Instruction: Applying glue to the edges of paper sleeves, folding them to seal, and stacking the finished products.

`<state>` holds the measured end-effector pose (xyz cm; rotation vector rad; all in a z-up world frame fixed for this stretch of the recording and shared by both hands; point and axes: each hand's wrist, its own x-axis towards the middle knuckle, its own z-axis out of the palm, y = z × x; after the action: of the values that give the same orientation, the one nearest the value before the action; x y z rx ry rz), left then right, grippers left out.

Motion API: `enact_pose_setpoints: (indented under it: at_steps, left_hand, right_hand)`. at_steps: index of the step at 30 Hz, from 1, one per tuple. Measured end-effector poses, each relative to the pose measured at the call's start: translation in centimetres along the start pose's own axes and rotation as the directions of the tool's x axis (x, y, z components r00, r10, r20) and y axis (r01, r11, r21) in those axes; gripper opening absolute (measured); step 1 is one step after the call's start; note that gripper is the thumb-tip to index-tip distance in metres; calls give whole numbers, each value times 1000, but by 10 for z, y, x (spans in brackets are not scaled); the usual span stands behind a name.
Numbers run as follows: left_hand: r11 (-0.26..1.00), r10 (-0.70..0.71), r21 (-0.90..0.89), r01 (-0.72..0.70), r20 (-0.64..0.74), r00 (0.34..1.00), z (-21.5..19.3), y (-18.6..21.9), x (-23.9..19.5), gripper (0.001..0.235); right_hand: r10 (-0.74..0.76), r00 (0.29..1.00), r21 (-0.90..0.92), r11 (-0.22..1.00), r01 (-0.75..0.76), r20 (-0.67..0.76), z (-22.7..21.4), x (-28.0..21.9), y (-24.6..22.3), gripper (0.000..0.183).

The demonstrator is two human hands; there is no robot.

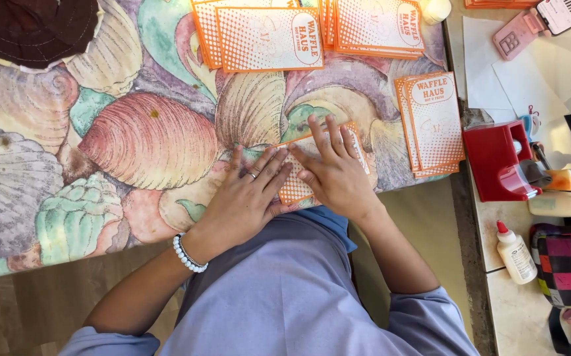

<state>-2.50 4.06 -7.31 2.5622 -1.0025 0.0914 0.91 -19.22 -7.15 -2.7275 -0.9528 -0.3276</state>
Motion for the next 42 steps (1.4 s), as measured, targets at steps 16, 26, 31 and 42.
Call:
enact_pose_setpoints:
  at_steps: [16, 26, 31, 42]
  left_hand:
    - [999, -36, 9, 35, 34, 999, 0, -3, -1, 69]
    - [996, -66, -57, 64, -27, 997, 1, -2, -2, 73]
    - [995, -91, -48, 86, -100, 991, -1, 15, 4, 77]
    - [955, -45, -297, -18, -204, 978, 17, 52, -2, 69]
  right_hand:
    - [287, 948, -86, 957, -277, 137, -16, -30, 94, 42]
    - [326, 946, -56, 944, -325, 8, -40, -51, 90, 43]
    - [573, 818, 237, 803, -547, -55, -50, -112, 39, 41]
    - [746, 662, 937, 174, -302, 76, 27, -130, -20, 91]
